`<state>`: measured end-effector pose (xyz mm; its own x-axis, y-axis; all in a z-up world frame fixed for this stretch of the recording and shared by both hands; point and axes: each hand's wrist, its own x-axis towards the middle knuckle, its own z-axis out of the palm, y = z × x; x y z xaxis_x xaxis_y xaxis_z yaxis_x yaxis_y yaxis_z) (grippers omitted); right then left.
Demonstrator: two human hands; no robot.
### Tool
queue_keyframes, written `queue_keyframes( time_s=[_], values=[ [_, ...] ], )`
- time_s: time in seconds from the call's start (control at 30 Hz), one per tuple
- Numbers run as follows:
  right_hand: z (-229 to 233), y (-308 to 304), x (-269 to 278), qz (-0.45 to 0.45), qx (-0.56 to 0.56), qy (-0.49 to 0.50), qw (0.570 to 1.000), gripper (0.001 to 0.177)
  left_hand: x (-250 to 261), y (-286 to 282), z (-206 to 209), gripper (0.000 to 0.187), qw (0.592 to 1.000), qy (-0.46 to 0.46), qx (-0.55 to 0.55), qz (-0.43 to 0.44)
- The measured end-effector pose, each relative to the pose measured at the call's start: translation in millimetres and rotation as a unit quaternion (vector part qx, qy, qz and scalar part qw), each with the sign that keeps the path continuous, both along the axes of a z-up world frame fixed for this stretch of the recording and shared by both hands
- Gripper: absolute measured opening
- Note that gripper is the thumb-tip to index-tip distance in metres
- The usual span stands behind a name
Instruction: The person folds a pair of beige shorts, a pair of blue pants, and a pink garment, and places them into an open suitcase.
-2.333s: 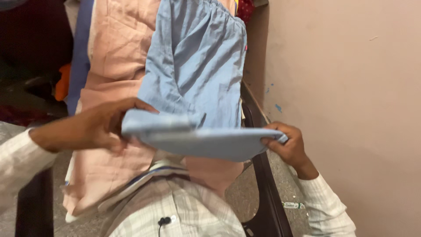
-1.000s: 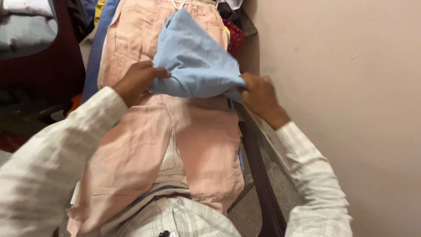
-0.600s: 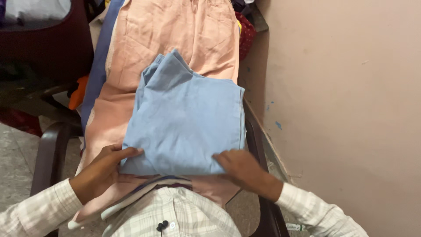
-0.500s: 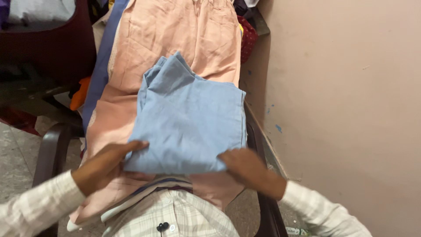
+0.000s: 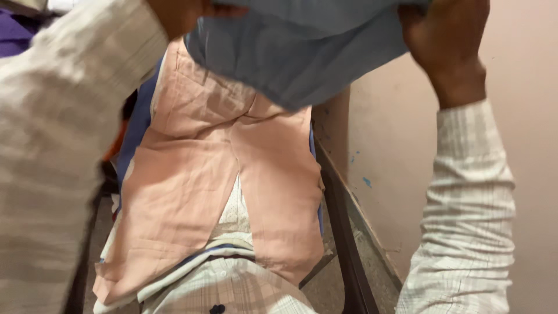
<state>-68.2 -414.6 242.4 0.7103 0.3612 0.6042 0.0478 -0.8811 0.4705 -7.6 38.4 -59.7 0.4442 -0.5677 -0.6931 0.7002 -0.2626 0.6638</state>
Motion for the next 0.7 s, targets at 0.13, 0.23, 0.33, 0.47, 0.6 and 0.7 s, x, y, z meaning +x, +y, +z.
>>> queue_keyframes(
  time_s=[0.13,0.23,0.33,0.47,0.6,0.7],
  values=[
    [-79.0,42.9,-57.6,0.014,-0.015,0.03,0.999,0.013,-25.5,25.8,-13.7,0.052,0.999,0.014,0.029,-0.008],
    [-169.4,99.6,-112.1,0.07,0.069,0.107,0.989,0.026,-40.2,37.0,-24.5,0.054,0.999,0.026,0.046,-0.011],
    [-234.8,145.1,-153.6,0.102,0.161,0.24,0.952,0.032,-37.7,39.5,-30.1,0.057,0.998,0.028,0.062,-0.015],
    [-269.4,154.1,-175.5,0.071,0.22,0.308,0.923,0.046,-41.8,51.9,-33.4,0.059,0.998,-0.019,0.055,-0.016],
    [-264.0,146.4,-173.6,0.074,0.252,0.334,0.905,0.049,-46.2,42.4,-36.8,0.075,0.971,-0.2,0.128,0.007],
    [-250.4,146.1,-172.7,0.089,0.278,0.369,0.882,0.053,-45.8,43.8,-21.6,0.081,0.836,-0.515,0.182,-0.051]
  ],
)
